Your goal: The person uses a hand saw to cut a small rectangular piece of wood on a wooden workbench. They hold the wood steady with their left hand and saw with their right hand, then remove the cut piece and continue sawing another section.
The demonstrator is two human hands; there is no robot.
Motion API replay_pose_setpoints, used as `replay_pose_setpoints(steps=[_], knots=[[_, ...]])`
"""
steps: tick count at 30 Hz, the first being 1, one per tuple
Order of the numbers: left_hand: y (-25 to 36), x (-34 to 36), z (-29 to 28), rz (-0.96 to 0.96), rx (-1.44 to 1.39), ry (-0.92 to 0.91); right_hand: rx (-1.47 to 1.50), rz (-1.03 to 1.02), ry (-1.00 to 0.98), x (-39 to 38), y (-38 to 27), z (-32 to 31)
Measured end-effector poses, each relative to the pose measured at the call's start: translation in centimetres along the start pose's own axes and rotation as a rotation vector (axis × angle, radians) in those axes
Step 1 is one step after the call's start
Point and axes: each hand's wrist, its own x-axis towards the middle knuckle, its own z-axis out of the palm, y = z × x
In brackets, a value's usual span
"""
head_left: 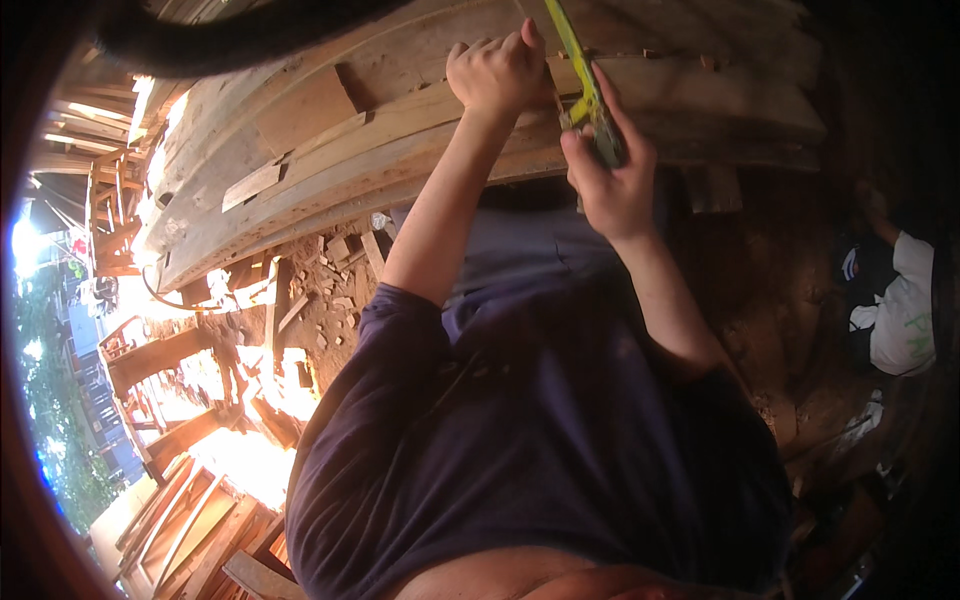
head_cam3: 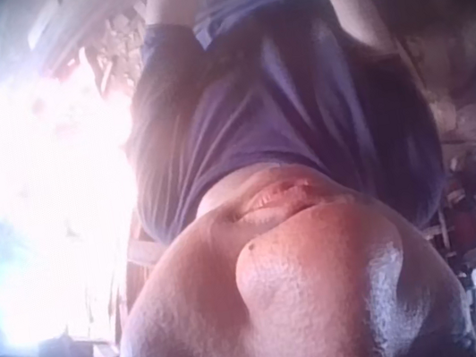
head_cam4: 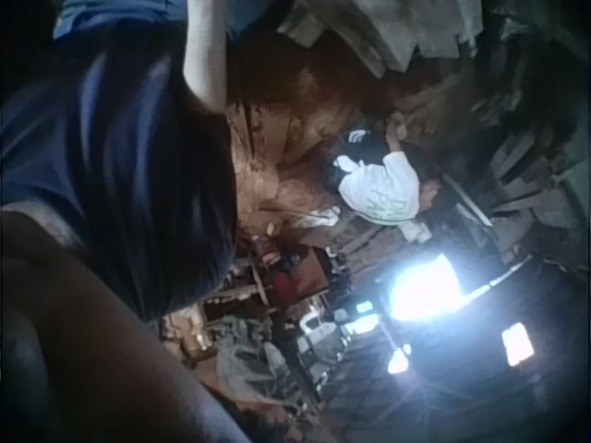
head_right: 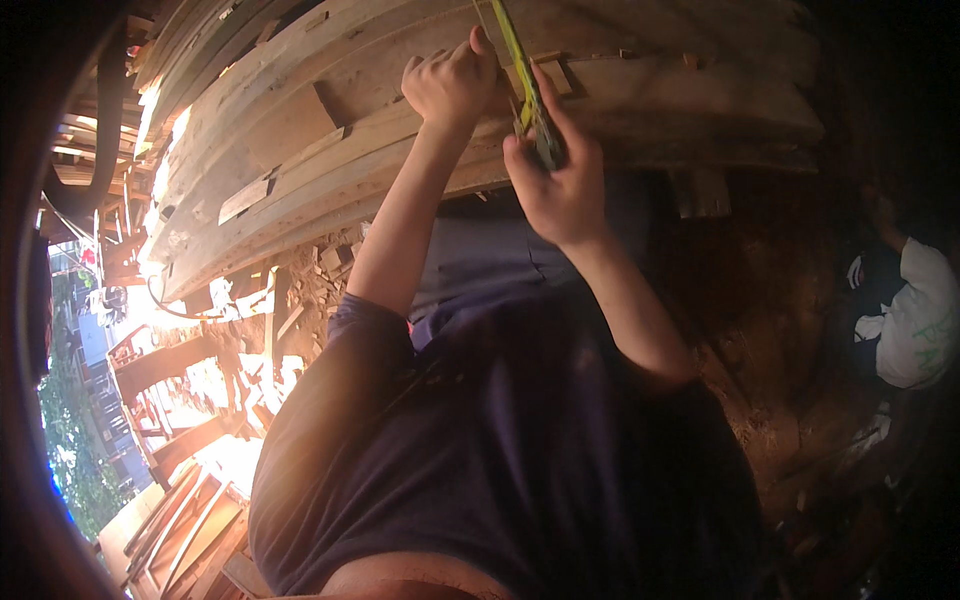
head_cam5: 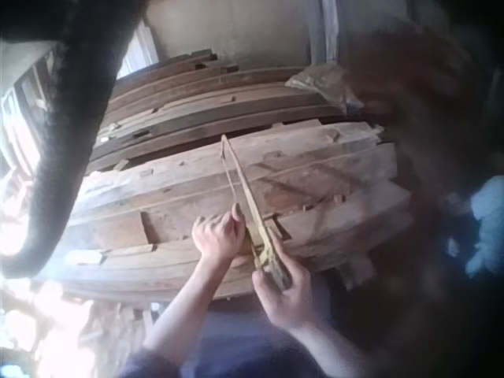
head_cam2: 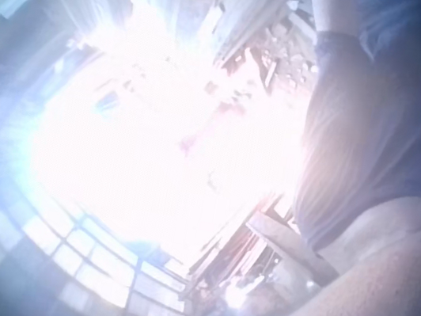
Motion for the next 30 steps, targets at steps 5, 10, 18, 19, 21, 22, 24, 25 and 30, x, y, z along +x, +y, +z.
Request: replay_pose_setpoints(steps=[5, 10, 18, 19, 21, 22, 24, 25, 30], knots=[[0.1, 0.1, 0.0, 0.031, -0.047, 0.057, -0.033, -0.097, -0.013, 1.5, 0.4, 1.6], [-0.1, 0.4, 0.8, -0.029, -0.030, 0.015, -0.046, -0.193, -0.057, -1.1, -0.4, 1.7], [-0.2, 0.2, 1.1, -0.029, -0.001, -0.009, 0.012, 0.083, -0.008, -0.9, -2.4, 1.0], [-0.2, 0.1, 1.1, -0.037, -0.008, -0.010, -0.024, 0.032, -0.024, -0.9, -2.7, 1.1], [-0.2, 0.0, 1.0, -0.042, -0.021, -0.006, -0.096, -0.147, -0.093, -0.9, -3.1, 1.1], [-0.1, 0.0, 1.0, -0.040, -0.026, 0.001, -0.038, -0.019, -0.053, -1.1, -3.1, 1.1], [-0.1, -0.2, 0.8, -0.037, -0.018, -0.017, 0.092, 0.085, -0.020, -0.9, -2.8, 0.7], [-0.1, -0.2, 0.8, -0.030, -0.008, -0.036, 0.145, 0.119, -0.022, -0.9, -2.6, 0.4], [0.0, 0.1, 0.4, -0.014, -0.078, 0.031, -0.105, -0.043, -0.060, 0.3, -1.4, 0.6]])
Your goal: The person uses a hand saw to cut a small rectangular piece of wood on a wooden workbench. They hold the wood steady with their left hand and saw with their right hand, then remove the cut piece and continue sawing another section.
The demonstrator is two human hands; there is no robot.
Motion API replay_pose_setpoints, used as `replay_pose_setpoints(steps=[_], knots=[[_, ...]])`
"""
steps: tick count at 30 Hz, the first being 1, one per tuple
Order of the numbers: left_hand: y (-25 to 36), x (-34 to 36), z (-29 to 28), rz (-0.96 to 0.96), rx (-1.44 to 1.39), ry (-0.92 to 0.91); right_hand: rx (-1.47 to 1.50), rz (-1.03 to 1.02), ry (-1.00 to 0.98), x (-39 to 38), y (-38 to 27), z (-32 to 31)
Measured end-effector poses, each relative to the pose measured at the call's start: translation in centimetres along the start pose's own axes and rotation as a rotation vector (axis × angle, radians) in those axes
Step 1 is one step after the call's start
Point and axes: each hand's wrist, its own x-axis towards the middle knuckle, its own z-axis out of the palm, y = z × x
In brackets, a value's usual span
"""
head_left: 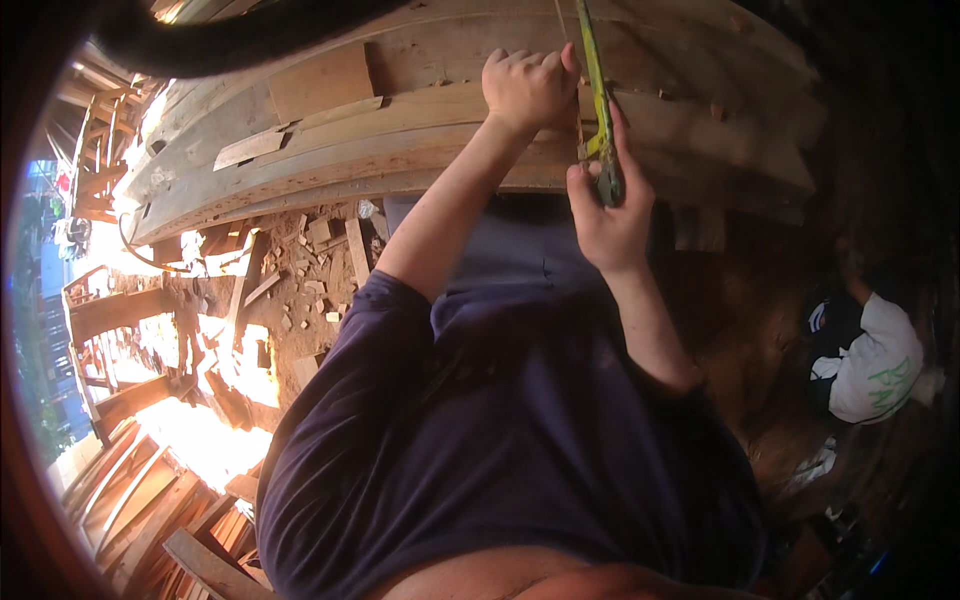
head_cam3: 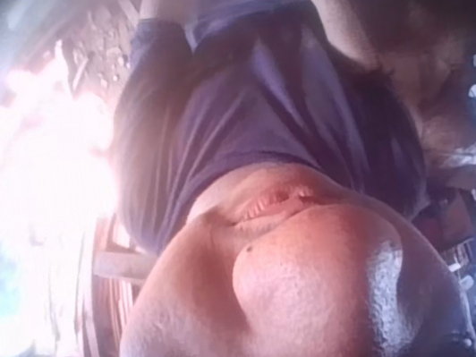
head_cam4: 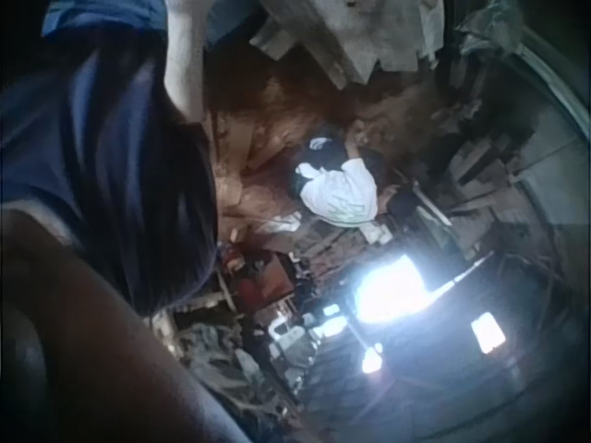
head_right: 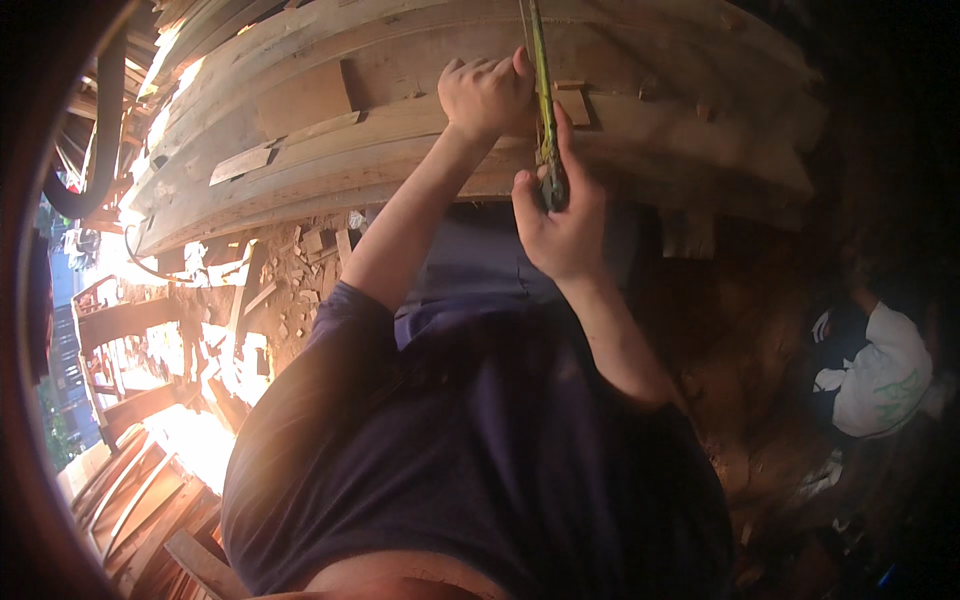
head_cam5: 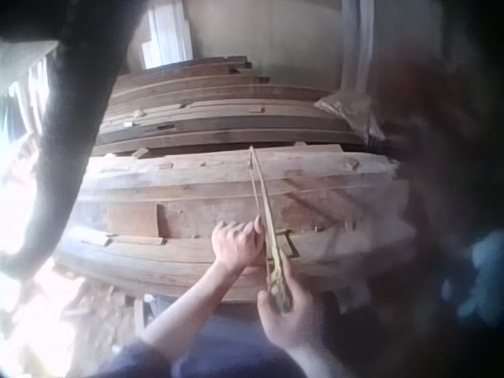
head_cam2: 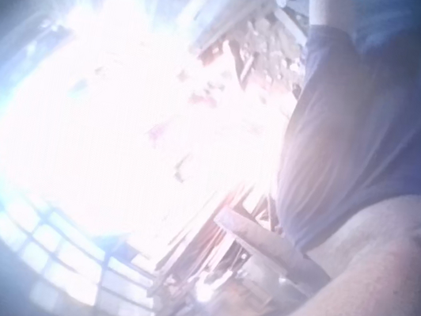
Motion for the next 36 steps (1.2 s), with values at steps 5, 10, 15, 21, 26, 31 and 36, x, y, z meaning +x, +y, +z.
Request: replay_pose_setpoints(steps=[5, 10, 15, 21, 26, 31, 36], knots=[[0.7, -0.5, -1.2, -0.020, -0.017, -0.050, 0.245, 0.143, 0.076, 2.6, 0.0, 0.8], [0.2, 0.1, -0.9, -0.052, 0.005, -0.033, 0.075, 0.033, 0.049, 1.4, -0.1, 1.9], [0.0, 0.1, -0.8, -0.059, 0.033, -0.049, 0.017, 0.045, 0.002, 0.6, 0.3, 1.1], [0.0, 0.1, -0.5, -0.083, 0.093, -0.164, -0.054, -0.001, -0.043, 1.4, 0.9, 0.8], [0.6, -0.3, -1.5, -0.042, -0.031, -0.060, 0.118, 0.087, 0.048, 1.7, 0.9, 1.4], [0.5, 0.3, -1.3, -0.041, 0.006, -0.079, 0.059, 0.090, -0.021, 1.9, 0.6, 1.5], [0.9, -0.2, -1.4, 0.003, -0.066, 0.015, 0.079, 0.125, 0.060, 2.5, 0.4, 1.3]])
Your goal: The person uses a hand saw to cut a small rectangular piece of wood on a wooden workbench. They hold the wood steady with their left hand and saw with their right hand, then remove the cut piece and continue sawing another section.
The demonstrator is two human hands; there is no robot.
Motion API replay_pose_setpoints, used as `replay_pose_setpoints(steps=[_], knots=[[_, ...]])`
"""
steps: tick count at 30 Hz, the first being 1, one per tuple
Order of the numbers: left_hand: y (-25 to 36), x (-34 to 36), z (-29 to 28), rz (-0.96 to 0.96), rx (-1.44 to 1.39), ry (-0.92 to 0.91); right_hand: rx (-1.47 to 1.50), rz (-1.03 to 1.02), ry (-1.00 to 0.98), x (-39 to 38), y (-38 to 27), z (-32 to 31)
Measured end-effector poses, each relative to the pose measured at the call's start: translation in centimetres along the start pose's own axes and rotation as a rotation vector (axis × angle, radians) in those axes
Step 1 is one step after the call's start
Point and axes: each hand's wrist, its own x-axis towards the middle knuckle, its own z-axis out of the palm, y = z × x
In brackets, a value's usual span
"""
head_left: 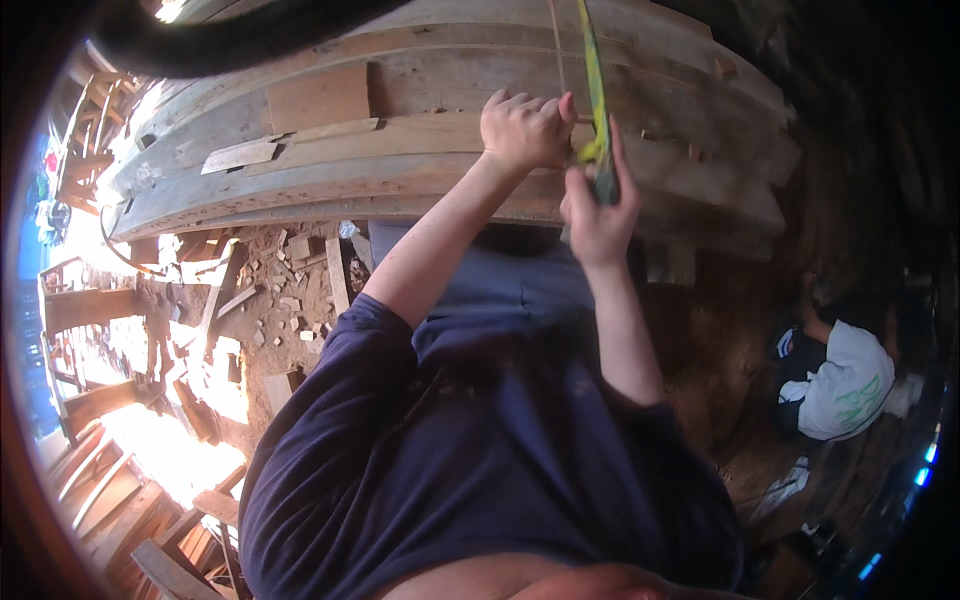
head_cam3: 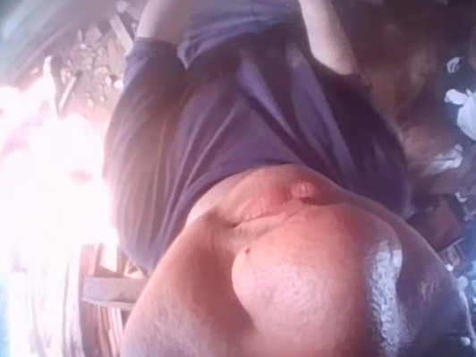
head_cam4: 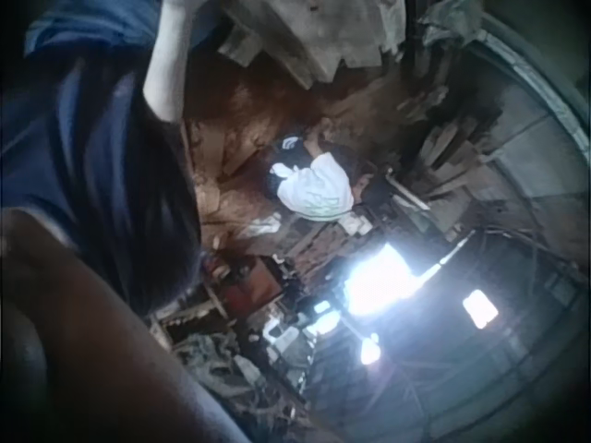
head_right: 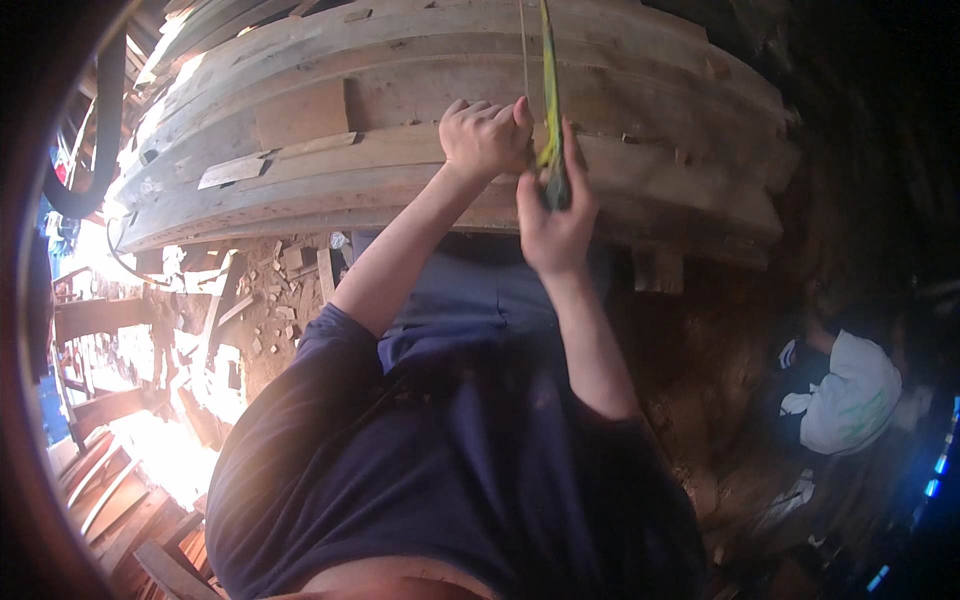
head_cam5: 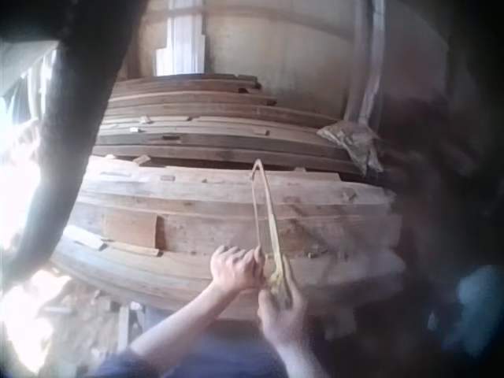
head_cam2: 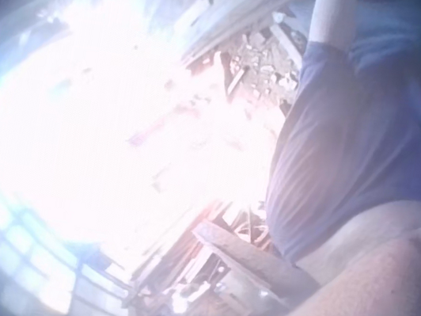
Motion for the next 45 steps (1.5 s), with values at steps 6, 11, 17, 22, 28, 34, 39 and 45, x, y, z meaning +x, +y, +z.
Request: replay_pose_setpoints(steps=[6, 11, 17, 22, 28, 34, 39, 45], knots=[[-0.6, 0.8, 0.2, -0.073, 0.083, -0.143, -0.144, 0.040, -0.050, -0.4, 0.3, 0.0], [0.2, 0.0, -0.3, -0.015, 0.008, -0.042, 0.042, -0.069, 0.067, -0.6, 0.9, -0.3], [-0.2, 0.6, 0.6, -0.068, 0.091, -0.107, -0.156, -0.072, -0.002, -0.8, 1.2, -0.4], [0.6, 0.2, -0.1, -0.050, 0.039, -0.060, -0.040, -0.038, 0.037, -0.4, 0.4, -0.9], [-0.8, 0.6, 0.7, -0.090, 0.138, -0.139, -0.194, -0.271, -0.076, -1.0, 0.7, 0.4], [-0.8, 0.0, 0.9, -0.060, 0.117, -0.093, -0.037, 0.020, -0.016, -1.5, 0.8, -0.6], [-1.1, 0.3, 1.2, -0.104, 0.174, -0.181, -0.174, -0.118, -0.032, -2.3, -0.1, -0.4], [-1.2, 0.0, 1.4, -0.075, 0.143, -0.174, 0.076, 0.085, -0.025, -2.2, -0.7, -0.9]])
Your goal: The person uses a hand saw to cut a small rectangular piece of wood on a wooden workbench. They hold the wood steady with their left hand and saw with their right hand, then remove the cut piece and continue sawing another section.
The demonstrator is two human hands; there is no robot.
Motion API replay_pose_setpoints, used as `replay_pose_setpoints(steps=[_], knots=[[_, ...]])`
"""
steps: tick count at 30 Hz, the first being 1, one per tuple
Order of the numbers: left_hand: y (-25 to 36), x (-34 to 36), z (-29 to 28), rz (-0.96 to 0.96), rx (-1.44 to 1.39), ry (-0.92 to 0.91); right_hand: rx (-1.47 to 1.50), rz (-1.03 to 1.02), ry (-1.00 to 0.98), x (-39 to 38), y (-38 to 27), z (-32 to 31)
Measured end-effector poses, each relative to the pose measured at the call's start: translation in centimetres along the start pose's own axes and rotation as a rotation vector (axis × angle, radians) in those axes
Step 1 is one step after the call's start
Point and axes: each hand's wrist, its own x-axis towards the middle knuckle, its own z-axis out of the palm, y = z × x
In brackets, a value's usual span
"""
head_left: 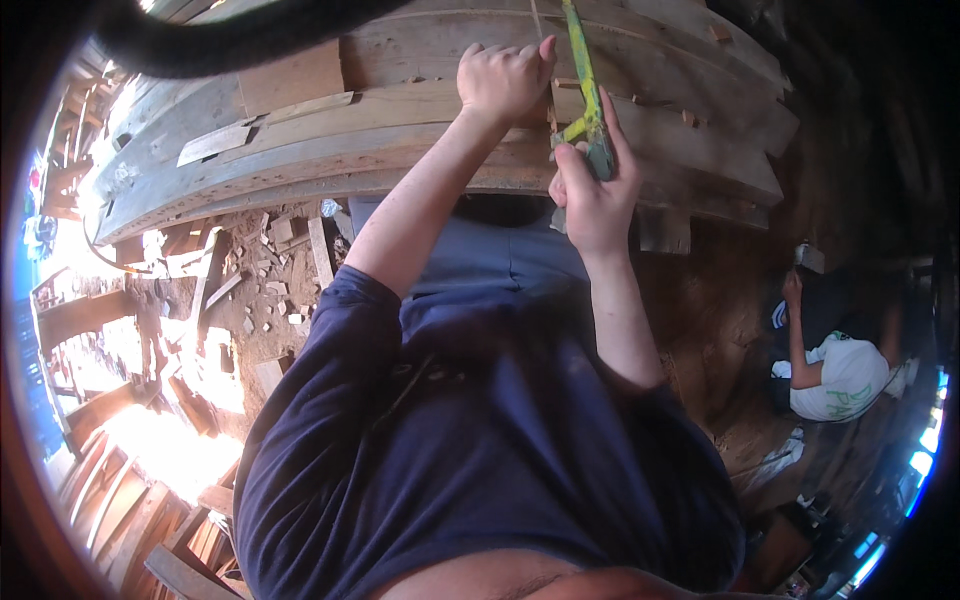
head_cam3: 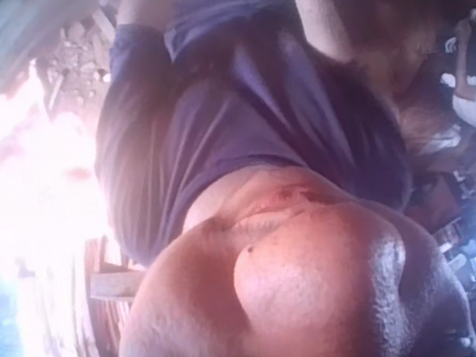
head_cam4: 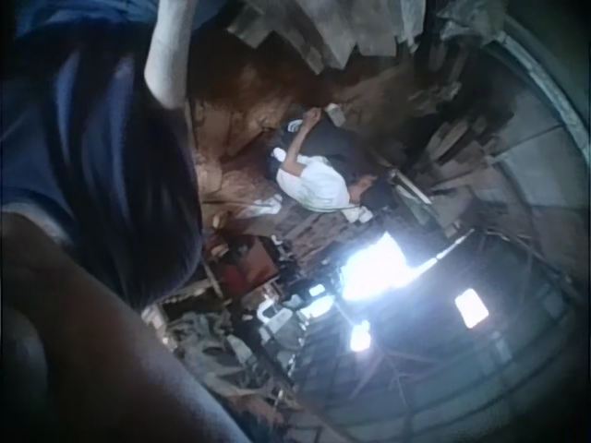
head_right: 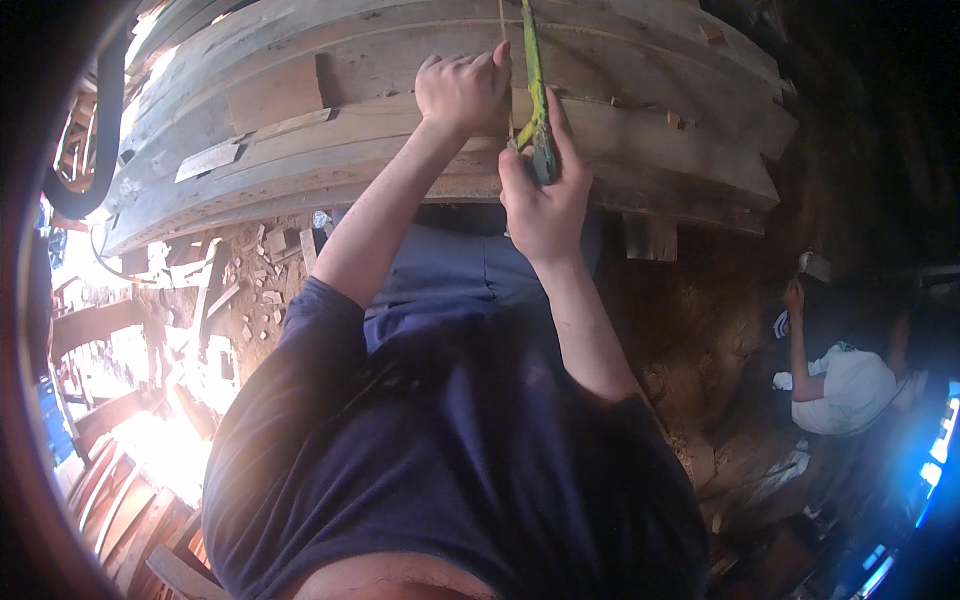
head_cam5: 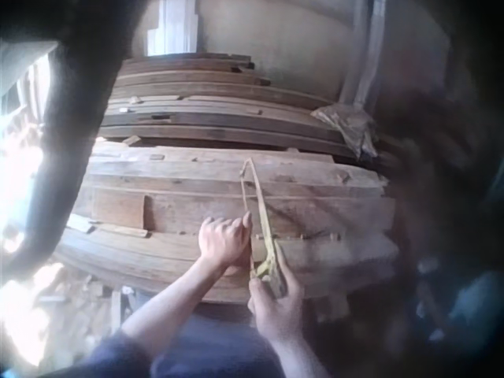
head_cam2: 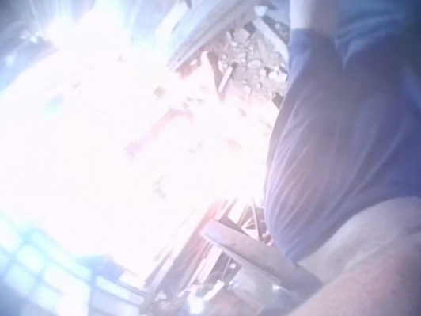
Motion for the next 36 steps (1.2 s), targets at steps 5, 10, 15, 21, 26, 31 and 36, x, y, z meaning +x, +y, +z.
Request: replay_pose_setpoints(steps=[5, 10, 15, 21, 26, 31, 36], knots=[[-0.1, -0.3, 0.2, 0.001, -0.004, 0.020, -0.230, -0.242, -0.038, 0.0, 1.0, 0.3], [0.2, -0.1, -0.6, 0.050, -0.046, 0.122, -0.049, -0.152, 0.045, 0.2, 0.5, -0.6], [0.3, 0.1, -4.5, 0.054, -0.106, -0.141, -0.091, -0.328, 0.120, 3.9, -0.9, -4.0], [-2.1, 0.2, -10.5, 0.114, -0.243, -0.375, -0.740, -0.643, 0.281, 9.3, 1.1, -8.4], [-3.5, -0.1, -13.0, -0.032, -0.367, -0.449, -0.994, -0.354, 0.292, 11.4, 4.7, -10.8], [-4.5, -1.5, -15.1, -0.111, -0.380, -0.389, -1.173, -0.338, 0.146, 12.3, 6.3, -10.4], [-4.9, -3.1, -15.1, -0.235, -0.494, -0.374, -1.431, -0.144, 0.064, 12.4, 6.5, -9.1]])
